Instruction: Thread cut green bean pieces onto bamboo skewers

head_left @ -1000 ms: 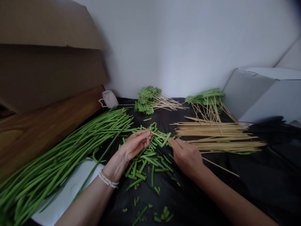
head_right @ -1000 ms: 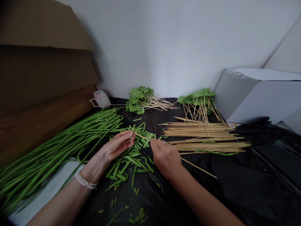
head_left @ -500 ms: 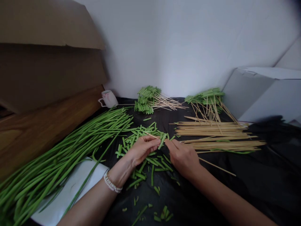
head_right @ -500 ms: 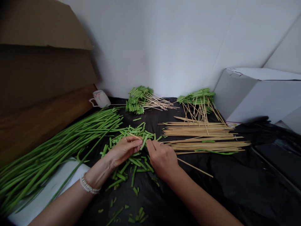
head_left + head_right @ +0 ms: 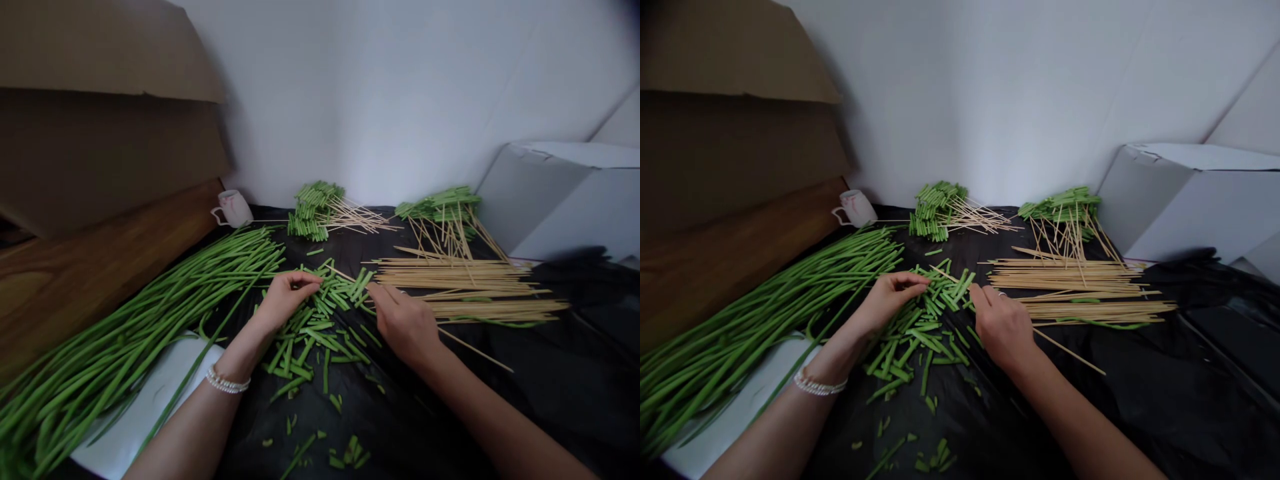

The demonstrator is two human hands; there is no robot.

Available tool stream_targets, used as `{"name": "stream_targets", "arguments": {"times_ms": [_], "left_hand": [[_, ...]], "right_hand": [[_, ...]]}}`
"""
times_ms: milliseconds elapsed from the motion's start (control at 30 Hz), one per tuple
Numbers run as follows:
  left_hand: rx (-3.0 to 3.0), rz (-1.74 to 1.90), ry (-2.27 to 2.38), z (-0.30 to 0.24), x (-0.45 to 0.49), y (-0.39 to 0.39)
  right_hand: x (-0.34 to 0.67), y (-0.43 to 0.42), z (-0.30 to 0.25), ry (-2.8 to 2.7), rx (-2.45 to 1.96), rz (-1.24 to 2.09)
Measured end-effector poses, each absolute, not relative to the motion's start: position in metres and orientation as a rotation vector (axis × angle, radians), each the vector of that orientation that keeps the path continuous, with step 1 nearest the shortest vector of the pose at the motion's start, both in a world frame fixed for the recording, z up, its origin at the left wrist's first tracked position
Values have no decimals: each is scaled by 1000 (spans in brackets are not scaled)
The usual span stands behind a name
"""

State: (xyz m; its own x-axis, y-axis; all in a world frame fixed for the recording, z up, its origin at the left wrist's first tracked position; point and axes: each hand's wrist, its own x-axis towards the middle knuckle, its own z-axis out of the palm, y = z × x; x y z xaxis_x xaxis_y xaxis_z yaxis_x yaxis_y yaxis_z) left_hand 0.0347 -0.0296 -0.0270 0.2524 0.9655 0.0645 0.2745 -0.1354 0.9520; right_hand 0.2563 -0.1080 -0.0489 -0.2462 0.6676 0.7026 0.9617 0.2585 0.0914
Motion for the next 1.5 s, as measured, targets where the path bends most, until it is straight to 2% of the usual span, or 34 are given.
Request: {"name": "stream_targets", "arguments": {"times_ms": [300, 500, 800, 1067, 1500], "left_hand": [[2614, 559, 1218, -36, 26, -26], [2739, 491, 1154, -34, 25, -27], [2098, 784, 1249, -24, 27, -27], [1198, 939, 1029, -27, 34, -31], [960, 1031, 984, -24, 37, -32]], "right_hand": [[254, -108, -49, -2013, -1483, -695], [254, -108, -51, -2043, -1511, -660], [254, -109, -50, -2031, -1501, -661], [253, -110, -50, -2038, -1467, -661], [252, -111, -50, -2059, -1427, -673]]}}
